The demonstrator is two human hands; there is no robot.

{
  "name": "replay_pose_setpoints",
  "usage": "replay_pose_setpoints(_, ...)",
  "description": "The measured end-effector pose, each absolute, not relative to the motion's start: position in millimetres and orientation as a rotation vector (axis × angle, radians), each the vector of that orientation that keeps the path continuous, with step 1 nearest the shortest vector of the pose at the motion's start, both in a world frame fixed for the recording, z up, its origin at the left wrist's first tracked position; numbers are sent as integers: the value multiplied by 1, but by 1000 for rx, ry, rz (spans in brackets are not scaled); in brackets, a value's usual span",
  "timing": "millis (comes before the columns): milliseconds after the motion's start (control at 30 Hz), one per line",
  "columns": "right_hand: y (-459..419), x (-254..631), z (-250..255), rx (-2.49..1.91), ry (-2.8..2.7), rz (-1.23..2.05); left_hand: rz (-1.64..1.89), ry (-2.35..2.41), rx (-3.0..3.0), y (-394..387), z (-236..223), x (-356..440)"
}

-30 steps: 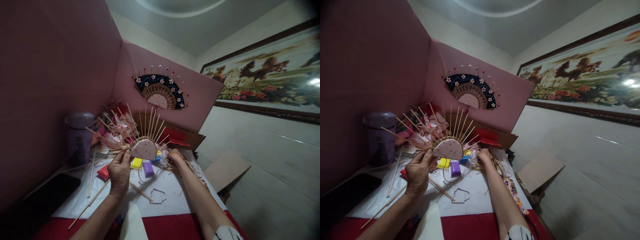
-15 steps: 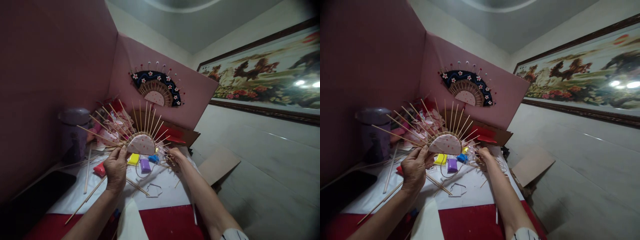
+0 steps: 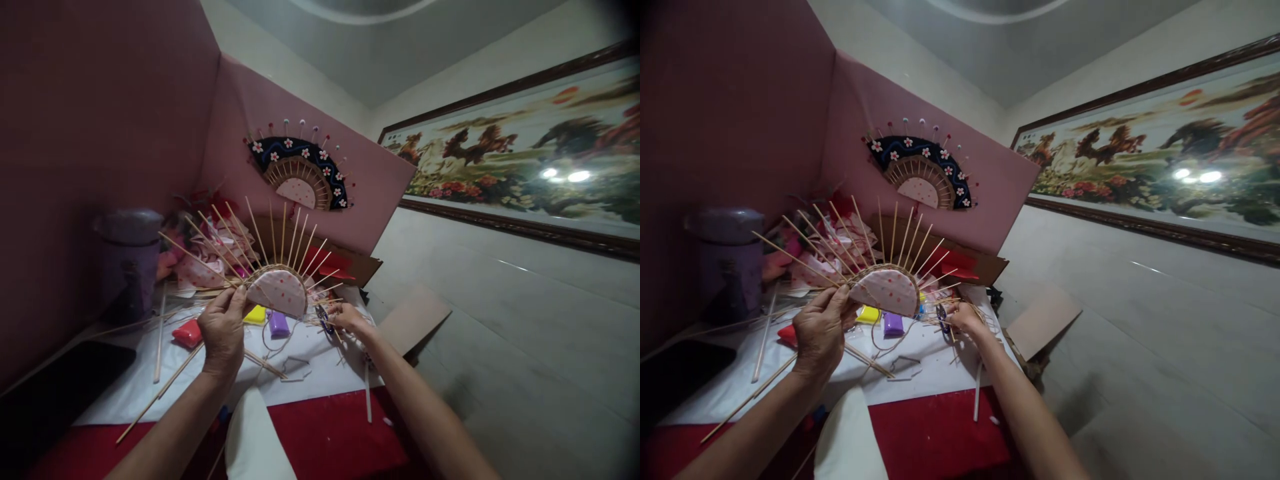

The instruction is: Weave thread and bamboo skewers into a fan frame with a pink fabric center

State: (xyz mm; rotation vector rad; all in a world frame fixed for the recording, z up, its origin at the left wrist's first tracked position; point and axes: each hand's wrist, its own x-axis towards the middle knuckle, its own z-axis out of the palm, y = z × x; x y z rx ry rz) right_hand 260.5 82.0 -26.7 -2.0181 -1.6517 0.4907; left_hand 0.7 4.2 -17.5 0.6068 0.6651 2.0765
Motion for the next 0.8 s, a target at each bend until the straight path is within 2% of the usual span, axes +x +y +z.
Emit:
replay_pose_setpoints(200,72,273,-25,-2029,-1808,157,2074,661,668,4,-18,0)
replay_pose_setpoints(467,74,254,-27,-1991,-2046,223,2067,706,661,4,-12,-8)
replay_pose_setpoints(700,75,241,-38,-2153,-1889,24,2129,757,628,6,-10,-12)
replay_pose_setpoints(800,75,239,-41,-2221,-1821,36,2130,762,645,7,-9,-13)
